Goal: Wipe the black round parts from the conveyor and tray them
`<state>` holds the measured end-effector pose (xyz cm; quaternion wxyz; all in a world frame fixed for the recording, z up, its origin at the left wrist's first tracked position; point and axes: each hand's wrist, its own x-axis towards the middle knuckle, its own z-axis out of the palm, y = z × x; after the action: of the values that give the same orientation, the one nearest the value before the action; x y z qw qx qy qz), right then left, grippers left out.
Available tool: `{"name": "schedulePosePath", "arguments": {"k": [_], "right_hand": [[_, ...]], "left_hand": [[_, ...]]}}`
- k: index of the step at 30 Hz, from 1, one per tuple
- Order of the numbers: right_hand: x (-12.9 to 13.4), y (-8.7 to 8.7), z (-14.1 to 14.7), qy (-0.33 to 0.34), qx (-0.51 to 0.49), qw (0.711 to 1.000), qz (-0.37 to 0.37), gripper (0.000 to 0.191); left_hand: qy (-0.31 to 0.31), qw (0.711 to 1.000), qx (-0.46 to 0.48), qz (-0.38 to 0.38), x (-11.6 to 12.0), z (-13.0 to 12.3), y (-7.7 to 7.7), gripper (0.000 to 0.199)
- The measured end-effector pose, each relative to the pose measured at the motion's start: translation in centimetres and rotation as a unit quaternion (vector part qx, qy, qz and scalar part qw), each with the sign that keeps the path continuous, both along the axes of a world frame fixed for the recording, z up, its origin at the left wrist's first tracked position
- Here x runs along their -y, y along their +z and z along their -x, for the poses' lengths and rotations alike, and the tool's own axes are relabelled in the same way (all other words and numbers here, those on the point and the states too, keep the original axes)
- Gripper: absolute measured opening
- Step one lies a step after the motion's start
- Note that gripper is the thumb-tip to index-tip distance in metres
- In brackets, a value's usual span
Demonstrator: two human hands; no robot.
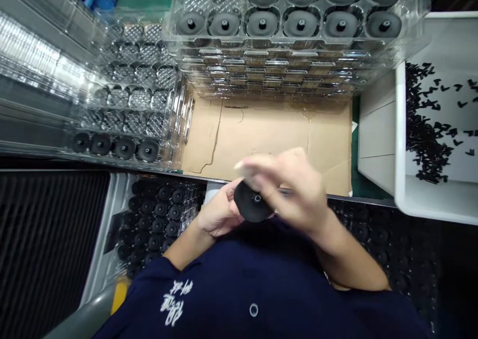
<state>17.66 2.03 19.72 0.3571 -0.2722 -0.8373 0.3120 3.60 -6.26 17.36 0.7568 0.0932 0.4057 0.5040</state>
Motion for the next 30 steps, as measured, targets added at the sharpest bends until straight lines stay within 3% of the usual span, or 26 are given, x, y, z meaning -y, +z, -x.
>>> {"name": "schedulePosePath", "arguments": {"k": [3,6,8,10,15,19,21,23,25,27,30], "right_hand": [[-2.5,-4.4,-2.1,-0.146,-0.001,0.966,0.213,0.028],[-3.3,-9.5,-4.1,-0.200,0.117,0.925,0.300,0.030],[-2.5,-12.0,-4.7,-0.188,0.186,0.915,0.304,0.029],[-1.3,-13.4,-4.6,-0.159,0.206,0.917,0.301,0.035],[1.1,-14.6,-2.7,-0.163,0.214,0.930,0.252,0.036],[0.3,-16.1,-1.7,-0.130,0.207,0.942,0.230,0.026],[-0.8,-15.5,-1.8,-0.114,0.200,0.945,0.233,0.029],[-1.6,-13.1,-2.1,-0.128,0.172,0.948,0.234,0.035],[-1.7,-8.9,-2.2,-0.155,0.105,0.960,0.207,0.035],[-1.0,-4.3,-1.8,-0.141,0.039,0.983,0.115,0.032],[0.1,0.5,-1.1,0.013,0.041,0.998,-0.041,0.032]], "left_hand": [[-0.004,0.995,0.097,-0.022,-0.1,0.4,0.4,0.054],[-0.002,0.990,0.137,-0.027,-0.3,0.7,0.5,0.050],[-0.006,0.988,0.153,-0.027,-0.3,0.8,0.2,0.050],[-0.007,0.985,0.171,-0.032,-0.3,0.9,-0.1,0.054],[-0.011,0.986,0.163,-0.028,-0.4,1.1,-0.6,0.068],[-0.008,0.986,0.167,-0.016,-0.4,1.3,-0.8,0.067],[-0.006,0.984,0.178,-0.018,-0.4,1.4,-0.9,0.066],[-0.012,0.982,0.185,-0.028,-0.3,1.3,-1.0,0.064],[-0.020,0.982,0.185,-0.033,-0.3,1.1,-1.0,0.064],[-0.018,0.986,0.162,-0.023,-0.2,0.9,-1.1,0.063],[-0.011,0.994,0.109,-0.006,-0.1,0.7,-1.4,0.055]]}}
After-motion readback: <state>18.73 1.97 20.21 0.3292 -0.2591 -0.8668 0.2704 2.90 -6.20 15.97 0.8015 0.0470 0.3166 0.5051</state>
